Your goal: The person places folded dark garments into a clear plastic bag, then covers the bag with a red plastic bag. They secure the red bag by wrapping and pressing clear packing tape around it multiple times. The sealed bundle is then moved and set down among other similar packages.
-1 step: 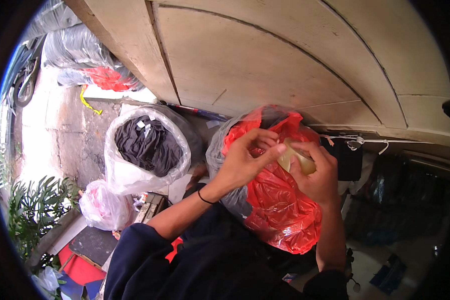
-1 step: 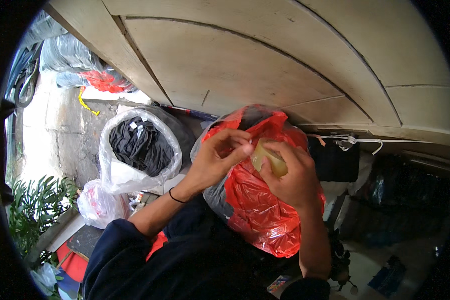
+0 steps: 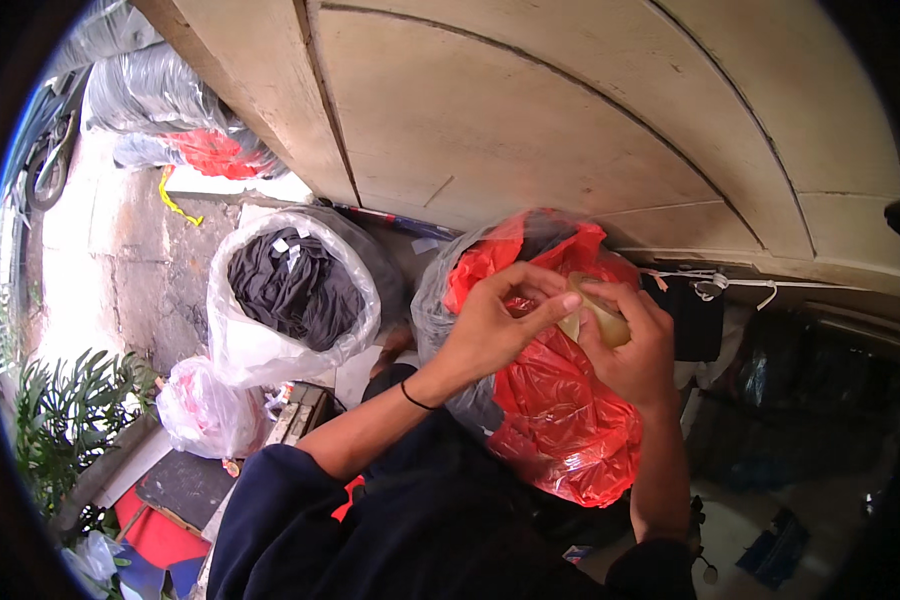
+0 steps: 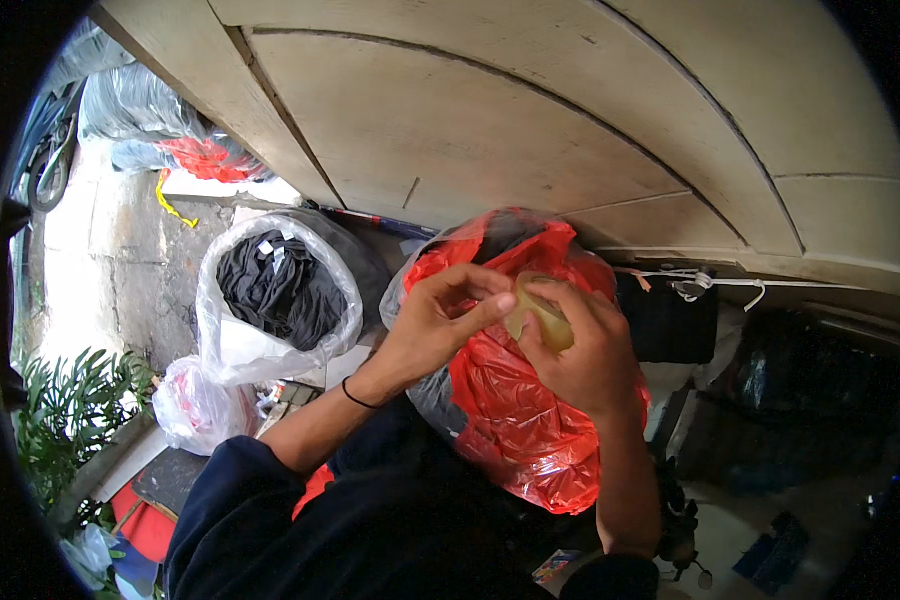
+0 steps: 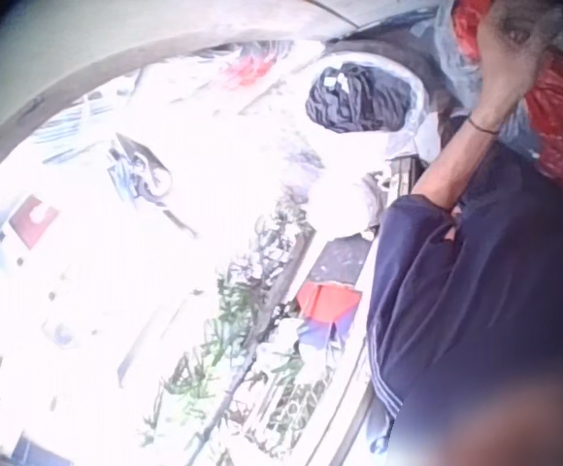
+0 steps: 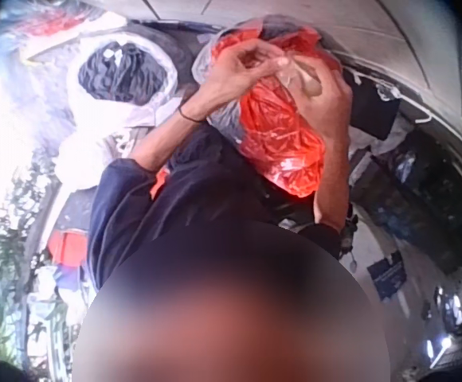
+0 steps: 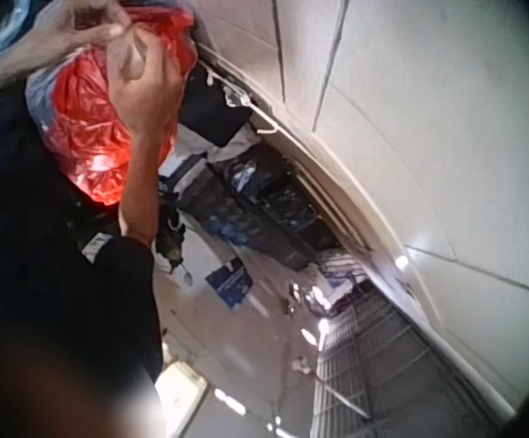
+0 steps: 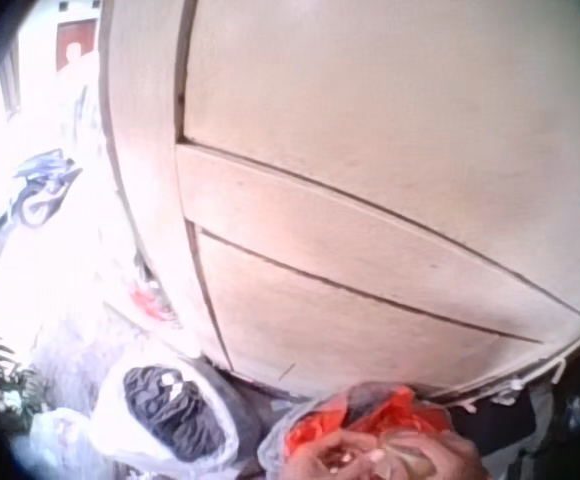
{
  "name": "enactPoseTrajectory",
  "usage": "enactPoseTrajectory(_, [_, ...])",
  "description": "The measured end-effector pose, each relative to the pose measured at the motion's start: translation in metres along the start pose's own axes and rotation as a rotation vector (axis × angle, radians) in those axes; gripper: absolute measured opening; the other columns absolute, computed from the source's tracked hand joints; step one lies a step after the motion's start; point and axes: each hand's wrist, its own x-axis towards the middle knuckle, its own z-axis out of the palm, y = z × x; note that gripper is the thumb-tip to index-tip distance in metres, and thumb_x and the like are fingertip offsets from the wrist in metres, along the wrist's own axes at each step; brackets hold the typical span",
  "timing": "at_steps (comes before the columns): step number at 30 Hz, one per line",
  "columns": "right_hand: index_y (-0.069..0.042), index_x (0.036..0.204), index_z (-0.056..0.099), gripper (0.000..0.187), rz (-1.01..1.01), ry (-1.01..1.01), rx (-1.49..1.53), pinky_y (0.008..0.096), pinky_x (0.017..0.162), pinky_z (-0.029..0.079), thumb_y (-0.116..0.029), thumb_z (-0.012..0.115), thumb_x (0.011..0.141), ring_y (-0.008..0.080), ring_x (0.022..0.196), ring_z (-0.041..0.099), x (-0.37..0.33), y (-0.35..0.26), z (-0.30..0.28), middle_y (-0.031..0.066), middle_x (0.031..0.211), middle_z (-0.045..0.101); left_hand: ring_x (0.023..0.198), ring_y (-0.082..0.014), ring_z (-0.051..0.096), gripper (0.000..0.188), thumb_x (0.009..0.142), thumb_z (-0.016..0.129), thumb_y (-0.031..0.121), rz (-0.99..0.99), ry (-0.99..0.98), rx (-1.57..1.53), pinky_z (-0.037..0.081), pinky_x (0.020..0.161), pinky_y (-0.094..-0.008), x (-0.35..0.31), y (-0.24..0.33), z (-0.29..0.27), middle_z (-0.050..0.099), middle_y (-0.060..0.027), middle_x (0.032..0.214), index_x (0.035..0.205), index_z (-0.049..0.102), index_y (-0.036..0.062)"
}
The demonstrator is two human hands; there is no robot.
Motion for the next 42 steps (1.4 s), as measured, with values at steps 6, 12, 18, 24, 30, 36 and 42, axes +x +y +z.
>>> enactPoseTrajectory(6, [-0.002, 0.118, 0.075, 0.027, -0.037, 0.005, -0.06, 0.0394, 0.081, 0.06, -0.006, 0.08, 0.092, 0.0309, 0.09, 0.076, 0.006, 0.0, 0.006, 0.0165, 0.102, 0.078, 0.098, -0.0113, 0.07, 0.021, 0.109, 0.072, 0.016, -0.119, 0.168, -0.022, 0.057, 0.092, -0.0286, 0.007, -0.001, -0.003, 0.075, -0.0046, 0.106, 0.123, 0.068, -0.0005])
enactPoseTrajectory(12, [-0.002, 0.121, 0.074, 0.03, -0.051, 0.042, -0.088, 0.039, 0.083, 0.061, -0.008, 0.082, 0.092, 0.0306, 0.091, 0.077, 0.007, 0.005, 0.02, 0.0175, 0.106, 0.079, 0.095, -0.0111, 0.069, 0.028, 0.104, 0.077, 0.007, -0.115, 0.184, -0.115, 0.057, 0.089, -0.0274, 0.008, 0.013, 0.0, 0.072, -0.0062, 0.105, 0.124, 0.059, -0.0009])
enactPoseTrajectory(18, [0.0, 0.127, 0.068, 0.041, 0.248, -0.043, 0.223, 0.033, 0.083, 0.058, -0.017, 0.086, 0.094, 0.0177, 0.092, 0.076, 0.025, -0.014, 0.017, 0.0124, 0.105, 0.08, 0.093, -0.0148, 0.069, 0.044, 0.094, 0.078, -0.01, 0.096, 0.279, -0.128, 0.06, 0.08, -0.0295, 0.032, 0.035, -0.005, 0.065, -0.007, 0.101, 0.124, 0.049, 0.0017])
enactPoseTrajectory(24, [-0.001, 0.117, 0.072, 0.045, 0.369, -0.32, 0.229, 0.0286, 0.079, 0.059, -0.037, 0.088, 0.094, 0.0111, 0.086, 0.074, 0.052, -0.007, -0.025, 0.0107, 0.101, 0.08, 0.083, -0.0173, 0.067, 0.038, 0.097, 0.073, -0.008, 0.325, 0.688, 0.034, 0.056, 0.063, -0.0298, 0.102, 0.074, -0.098, 0.062, -0.0088, 0.107, 0.119, 0.045, 0.006])
enactPoseTrajectory(30, [0.0, 0.112, 0.073, 0.042, 0.387, -0.395, 0.399, 0.0276, 0.072, 0.056, -0.037, 0.086, 0.096, 0.0091, 0.08, 0.071, 0.112, -0.014, -0.011, 0.0067, 0.094, 0.078, 0.069, -0.0165, 0.066, 0.032, 0.098, 0.077, -0.001, -0.157, 0.984, 0.028, 0.053, 0.055, -0.0319, 0.109, -0.107, -0.209, 0.065, -0.0055, 0.085, 0.109, 0.048, 0.0061])
enactPoseTrajectory(36, [0.003, 0.105, 0.077, 0.036, 0.445, -0.577, 0.107, 0.0285, 0.071, 0.056, -0.032, 0.085, 0.098, 0.0111, 0.079, 0.071, 0.18, -0.015, 0.079, 0.0085, 0.09, 0.078, 0.073, -0.0196, 0.073, 0.018, 0.089, 0.087, 0.006, -0.479, 1.346, 0.144, 0.06, 0.063, -0.0364, 0.139, -0.28, -0.295, 0.076, -0.0098, 0.09, 0.096, 0.071, 0.0037])
enactPoseTrajectory(42, [0.004, 0.102, 0.079, 0.037, 0.53, -0.313, 0.308, 0.0284, 0.071, 0.056, -0.033, 0.083, 0.099, 0.0106, 0.077, 0.071, 0.159, 0.015, 0.06, 0.0087, 0.088, 0.078, 0.083, -0.0248, 0.08, 0.027, 0.08, 0.092, 0.015, -0.652, 0.95, 0.255, 0.064, 0.077, -0.0393, 0.181, -0.417, -0.326, 0.082, -0.0122, 0.094, 0.102, 0.079, 0.0059])
